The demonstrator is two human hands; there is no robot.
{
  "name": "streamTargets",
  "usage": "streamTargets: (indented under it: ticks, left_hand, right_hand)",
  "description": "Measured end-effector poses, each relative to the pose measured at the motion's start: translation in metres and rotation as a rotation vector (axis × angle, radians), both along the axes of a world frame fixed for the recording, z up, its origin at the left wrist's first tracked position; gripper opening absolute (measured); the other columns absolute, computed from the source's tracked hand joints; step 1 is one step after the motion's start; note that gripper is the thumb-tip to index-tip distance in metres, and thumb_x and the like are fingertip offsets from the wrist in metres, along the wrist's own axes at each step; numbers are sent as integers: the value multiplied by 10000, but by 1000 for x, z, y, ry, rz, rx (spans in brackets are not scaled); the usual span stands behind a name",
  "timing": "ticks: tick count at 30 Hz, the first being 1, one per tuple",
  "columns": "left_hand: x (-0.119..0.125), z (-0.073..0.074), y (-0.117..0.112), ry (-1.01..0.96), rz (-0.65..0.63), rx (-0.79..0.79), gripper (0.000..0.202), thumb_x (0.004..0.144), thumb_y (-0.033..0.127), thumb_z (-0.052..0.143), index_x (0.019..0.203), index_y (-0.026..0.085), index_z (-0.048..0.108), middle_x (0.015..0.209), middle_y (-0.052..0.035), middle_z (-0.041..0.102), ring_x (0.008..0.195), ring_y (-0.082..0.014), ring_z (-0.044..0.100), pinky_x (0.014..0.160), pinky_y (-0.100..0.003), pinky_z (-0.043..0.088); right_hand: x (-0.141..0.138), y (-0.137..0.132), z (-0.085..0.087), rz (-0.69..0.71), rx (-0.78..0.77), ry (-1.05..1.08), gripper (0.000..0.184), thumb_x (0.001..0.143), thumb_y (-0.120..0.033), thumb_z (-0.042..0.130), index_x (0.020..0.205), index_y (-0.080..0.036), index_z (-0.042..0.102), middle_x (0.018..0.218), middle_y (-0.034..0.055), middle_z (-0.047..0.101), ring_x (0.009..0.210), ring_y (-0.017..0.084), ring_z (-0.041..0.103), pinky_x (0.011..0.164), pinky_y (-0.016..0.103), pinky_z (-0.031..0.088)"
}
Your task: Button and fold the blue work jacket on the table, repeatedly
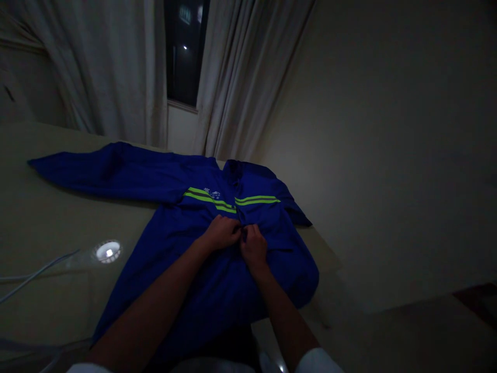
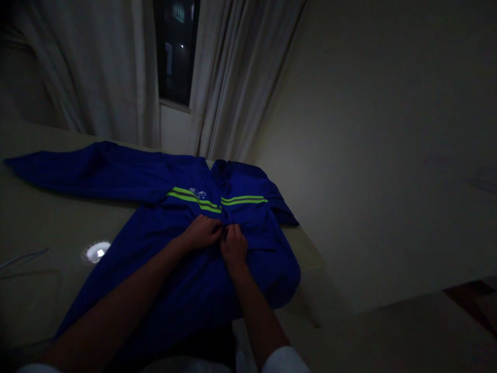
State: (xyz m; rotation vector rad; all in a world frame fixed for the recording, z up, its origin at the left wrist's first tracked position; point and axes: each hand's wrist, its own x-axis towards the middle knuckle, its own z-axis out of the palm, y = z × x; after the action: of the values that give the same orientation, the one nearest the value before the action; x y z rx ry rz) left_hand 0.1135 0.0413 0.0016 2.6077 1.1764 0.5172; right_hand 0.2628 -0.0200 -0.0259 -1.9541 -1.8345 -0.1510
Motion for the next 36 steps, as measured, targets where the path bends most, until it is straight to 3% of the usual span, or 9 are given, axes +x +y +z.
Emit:
streamTargets:
  ticks: [3, 10, 19, 28, 36]
  left_hand:
    - [2, -4, 0, 23, 18, -24, 296, 974, 378, 494, 852, 215, 708, 943, -103, 777, 928, -284, 723, 823, -393, 425]
    - [2, -19, 8, -82, -33, -54, 281, 1021, 322, 430, 955, 229, 686, 1035, -54, 741, 1029, -243, 692, 831, -373, 386]
    - [3, -18, 8, -94, -12, -38, 307, 1001, 345, 478, 895, 231, 743, 975, -64, 779, 963, -258, 708, 843, -385, 375]
    - [-1, -14, 11, -84, -61, -118, 289, 968, 344, 507, 959, 225, 771, 1017, -64, 803, 985, -252, 724, 874, -372, 388]
    - [-3, -11, 16, -72, 5, -226, 357, 981, 431, 480, 926, 245, 780, 1008, -56, 809, 1004, -262, 719, 864, -373, 401]
  right_hand:
    - [1, 0, -2, 18, 26, 6, 91, 964, -166, 583, 1023, -200, 643, 1051, 66, 664, 895, 197, 646, 739, 282, 446]
    - [5, 4, -5, 80, 133, 101, 155, 891, -132, 571, 1008, -195, 649, 1011, 60, 669, 919, 195, 644, 803, 281, 474]
    - [1, 2, -3, -53, 65, 86, 53, 881, -173, 615, 910, -207, 642, 962, 44, 681, 829, 183, 632, 719, 278, 422]
    - [1, 3, -2, -40, 49, 104, 115, 848, -122, 581, 905, -219, 607, 948, 30, 658, 823, 181, 608, 704, 280, 396]
    - [4, 2, 1, 42, 135, 150, 66, 868, -168, 587, 907, -215, 610, 946, 27, 643, 877, 180, 622, 765, 272, 444]
